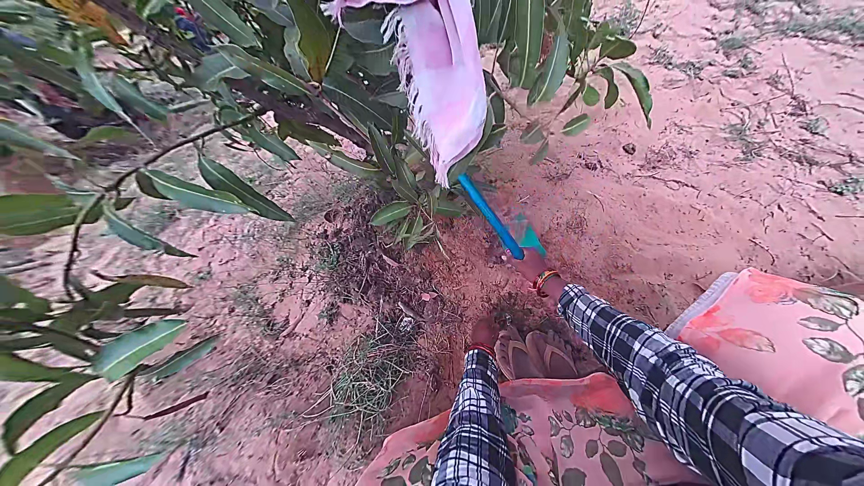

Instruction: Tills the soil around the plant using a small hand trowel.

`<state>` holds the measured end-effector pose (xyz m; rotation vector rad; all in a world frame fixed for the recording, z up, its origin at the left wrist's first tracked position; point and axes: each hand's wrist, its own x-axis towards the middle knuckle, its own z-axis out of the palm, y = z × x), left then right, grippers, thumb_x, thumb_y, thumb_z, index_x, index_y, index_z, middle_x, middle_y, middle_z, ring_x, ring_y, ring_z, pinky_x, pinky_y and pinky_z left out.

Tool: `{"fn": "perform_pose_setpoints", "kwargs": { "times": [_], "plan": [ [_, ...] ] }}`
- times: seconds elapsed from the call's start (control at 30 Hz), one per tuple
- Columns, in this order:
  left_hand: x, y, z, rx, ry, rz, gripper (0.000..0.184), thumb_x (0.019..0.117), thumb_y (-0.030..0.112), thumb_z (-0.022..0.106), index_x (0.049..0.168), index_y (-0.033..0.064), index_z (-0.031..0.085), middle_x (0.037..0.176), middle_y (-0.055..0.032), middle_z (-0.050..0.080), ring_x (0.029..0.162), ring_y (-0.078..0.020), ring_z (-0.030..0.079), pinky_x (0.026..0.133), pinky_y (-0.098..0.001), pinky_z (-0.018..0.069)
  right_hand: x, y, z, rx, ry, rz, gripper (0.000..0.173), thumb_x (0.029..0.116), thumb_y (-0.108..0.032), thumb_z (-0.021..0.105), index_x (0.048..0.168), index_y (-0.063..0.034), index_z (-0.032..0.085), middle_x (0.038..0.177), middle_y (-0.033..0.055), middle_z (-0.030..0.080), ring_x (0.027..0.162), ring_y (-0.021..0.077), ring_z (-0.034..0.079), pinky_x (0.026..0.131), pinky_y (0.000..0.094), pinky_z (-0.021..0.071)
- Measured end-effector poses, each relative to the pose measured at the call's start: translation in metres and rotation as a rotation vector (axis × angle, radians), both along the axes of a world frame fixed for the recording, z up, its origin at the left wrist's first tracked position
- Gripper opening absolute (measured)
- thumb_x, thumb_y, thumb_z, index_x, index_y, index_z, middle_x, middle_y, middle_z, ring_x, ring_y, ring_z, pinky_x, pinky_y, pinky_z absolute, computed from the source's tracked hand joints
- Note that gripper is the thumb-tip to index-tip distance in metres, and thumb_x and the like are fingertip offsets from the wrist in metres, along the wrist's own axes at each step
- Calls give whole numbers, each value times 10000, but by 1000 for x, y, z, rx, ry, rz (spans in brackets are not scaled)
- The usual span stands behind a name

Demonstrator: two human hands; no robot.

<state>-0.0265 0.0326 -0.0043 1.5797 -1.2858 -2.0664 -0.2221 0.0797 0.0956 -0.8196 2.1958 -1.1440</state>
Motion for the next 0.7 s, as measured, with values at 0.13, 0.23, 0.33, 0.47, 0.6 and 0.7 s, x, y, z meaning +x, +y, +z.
{"fn": "perform_pose_setpoints", "kwargs": {
  "times": [0.13, 0.23, 0.33, 0.47, 0.6, 0.7],
  "plan": [
    [2, -4, 5, -55, 19, -32, 463, 1136, 236, 393, 1507, -40, 412, 1550, -257, 435, 1392, -367, 487, 1118, -491, 445, -22, 3, 66, 42, -50, 44, 486, 1015, -419, 655, 1172, 41, 649, 914, 185, 643, 778, 288, 608, 752, 500, 514],
    [2, 0, 10, -36, 41, 1, 449, 1126, 203, 412, 1509, -31, 409, 1550, -238, 438, 1387, -339, 491, 1107, -464, 452, -36, 25, 112, 74, -234, 27, 392, 1031, -428, 625, 1059, -38, 600, 644, -17, 465, 483, 82, 416, 482, 260, 409],
    [3, 5, 16, -56, 11, -52, 435, 1126, 188, 406, 1497, -37, 422, 1546, -233, 447, 1378, -331, 502, 1101, -452, 459, -63, 64, 147, 220, -365, 72, 339, 1046, -418, 592, 926, -107, 528, 569, -50, 411, 418, 64, 413, 430, 224, 427],
    [2, 15, 21, -89, -39, -216, 437, 1131, 189, 403, 1521, -6, 417, 1556, -210, 454, 1391, -317, 507, 1114, -447, 459, -95, 126, 136, 436, -318, 173, 324, 1035, -374, 621, 927, -75, 556, 551, -35, 410, 393, 61, 403, 397, 212, 400],
    [-21, 30, 23, 22, 18, -161, 440, 1118, 221, 433, 1512, 27, 436, 1523, -199, 489, 1360, -325, 522, 1078, -479, 465, -110, 165, 98, 697, -107, 449, 375, 1009, -375, 672, 997, -2, 635, 626, 30, 489, 486, 110, 445, 487, 280, 411],
    [-35, 45, 30, 39, 18, -250, 457, 1116, 239, 435, 1528, 41, 427, 1519, -190, 502, 1372, -327, 510, 1093, -494, 438, -108, 175, 69, 794, 45, 651, 404, 992, -367, 704, 1006, 36, 681, 799, 138, 621, 686, 223, 577, 680, 428, 492]
  ]
}}
